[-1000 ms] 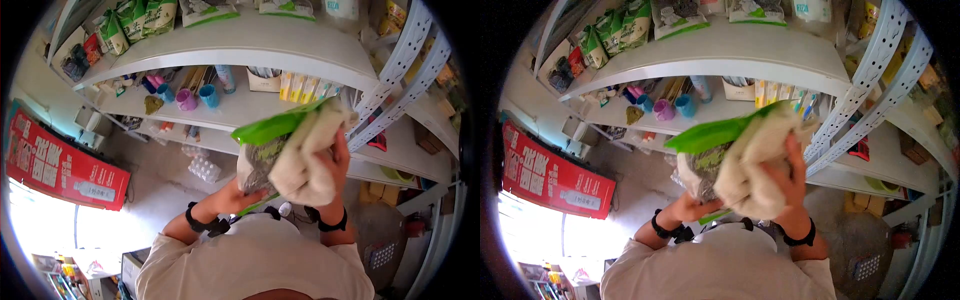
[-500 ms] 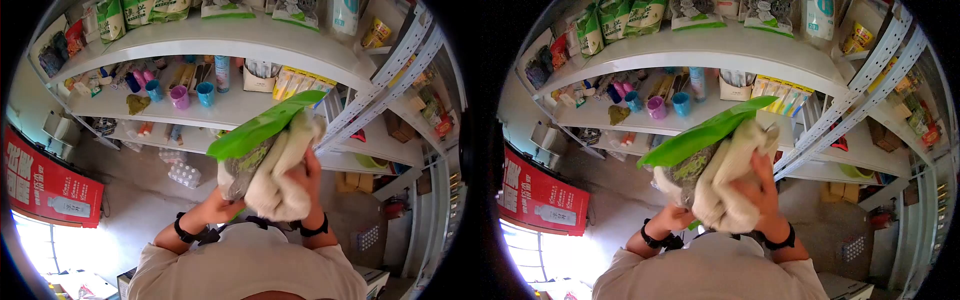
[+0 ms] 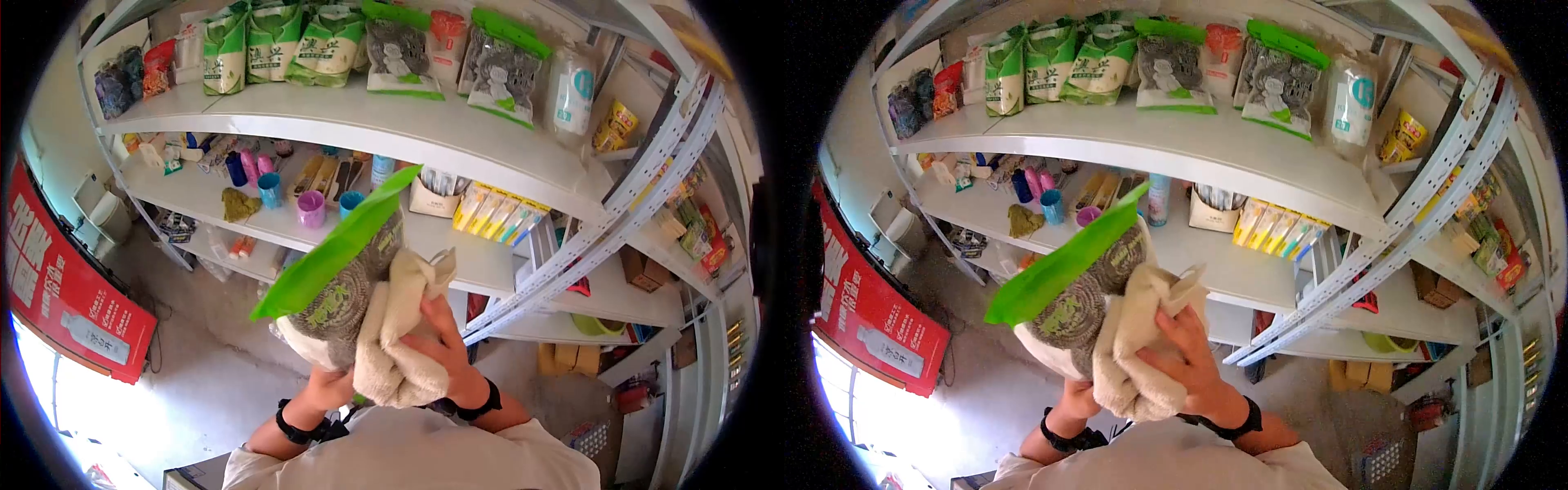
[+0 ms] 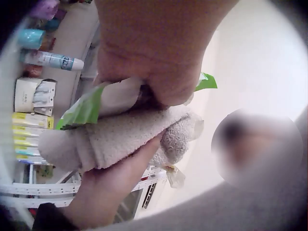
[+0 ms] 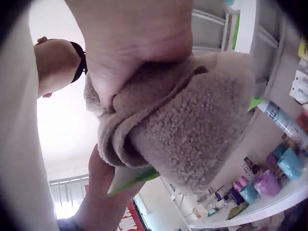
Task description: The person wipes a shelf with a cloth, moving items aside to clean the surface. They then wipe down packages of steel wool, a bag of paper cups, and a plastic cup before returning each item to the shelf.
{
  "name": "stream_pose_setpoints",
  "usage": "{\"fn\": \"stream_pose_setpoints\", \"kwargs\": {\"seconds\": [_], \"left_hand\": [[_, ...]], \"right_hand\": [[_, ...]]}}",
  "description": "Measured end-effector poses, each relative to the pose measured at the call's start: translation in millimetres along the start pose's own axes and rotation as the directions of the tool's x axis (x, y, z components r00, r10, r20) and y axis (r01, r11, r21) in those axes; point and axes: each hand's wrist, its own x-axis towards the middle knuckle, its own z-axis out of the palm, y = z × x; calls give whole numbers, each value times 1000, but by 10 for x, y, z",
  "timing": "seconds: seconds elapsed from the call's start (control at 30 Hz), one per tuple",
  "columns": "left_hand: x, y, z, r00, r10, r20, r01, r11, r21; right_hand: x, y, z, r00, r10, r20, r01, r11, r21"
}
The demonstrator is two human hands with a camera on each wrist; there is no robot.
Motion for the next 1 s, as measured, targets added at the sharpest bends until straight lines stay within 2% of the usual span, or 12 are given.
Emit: {"fn": "stream_pose_setpoints", "kwargs": {"seconds": [0.1, 0.2, 0.3, 0.37, 0.43, 0.47, 0.57, 0.67, 0.73, 0.83, 0.87, 1.0], "left_hand": [[22, -6, 95, 994, -108, 2, 106, 972, -208], [222, 9, 154, 990, -137, 32, 141, 965, -220], [446, -102, 175, 995, -54, 82, 65, 988, -141], [582, -188, 257, 987, -36, 157, 75, 965, -250], [656, -275, 355, 974, 7, 226, 48, 971, -236], [685, -262, 426, 971, -25, 238, 90, 960, -266], [706, -335, 535, 958, -23, 284, 84, 975, -205], [733, -309, 518, 949, 19, 315, 33, 987, -157], [791, -302, 513, 957, 3, 291, 43, 987, -152], [837, -254, 529, 968, -80, 237, 124, 976, -181], [847, -267, 545, 967, -102, 234, 148, 971, -189], [801, -409, 663, 972, -41, 230, 79, 984, -158]], "right_hand": [[-62, -3, 28, 746, 666, 29, -614, 670, 417], [-5, -13, -72, 911, 383, -151, -371, 923, 100], [-222, 46, -168, 937, 340, -83, -333, 939, 83], [-136, -10, -326, 999, -41, -13, 37, 964, -264], [-278, 43, -404, 816, 567, -114, -566, 823, 50], [-274, 29, -426, 733, 654, -186, -633, 756, 164], [35, -49, -453, 648, 634, -422, -603, 766, 224], [-61, -92, -554, 744, 532, -404, -564, 824, 47], [-133, -38, -537, 661, 702, -264, -665, 712, 227], [-382, 43, -399, 959, 268, -92, -284, 912, -297], [-381, 41, -399, 988, 3, -152, -34, 979, -200], [-548, 147, -675, 801, 573, -175, -528, 813, 246]]}}
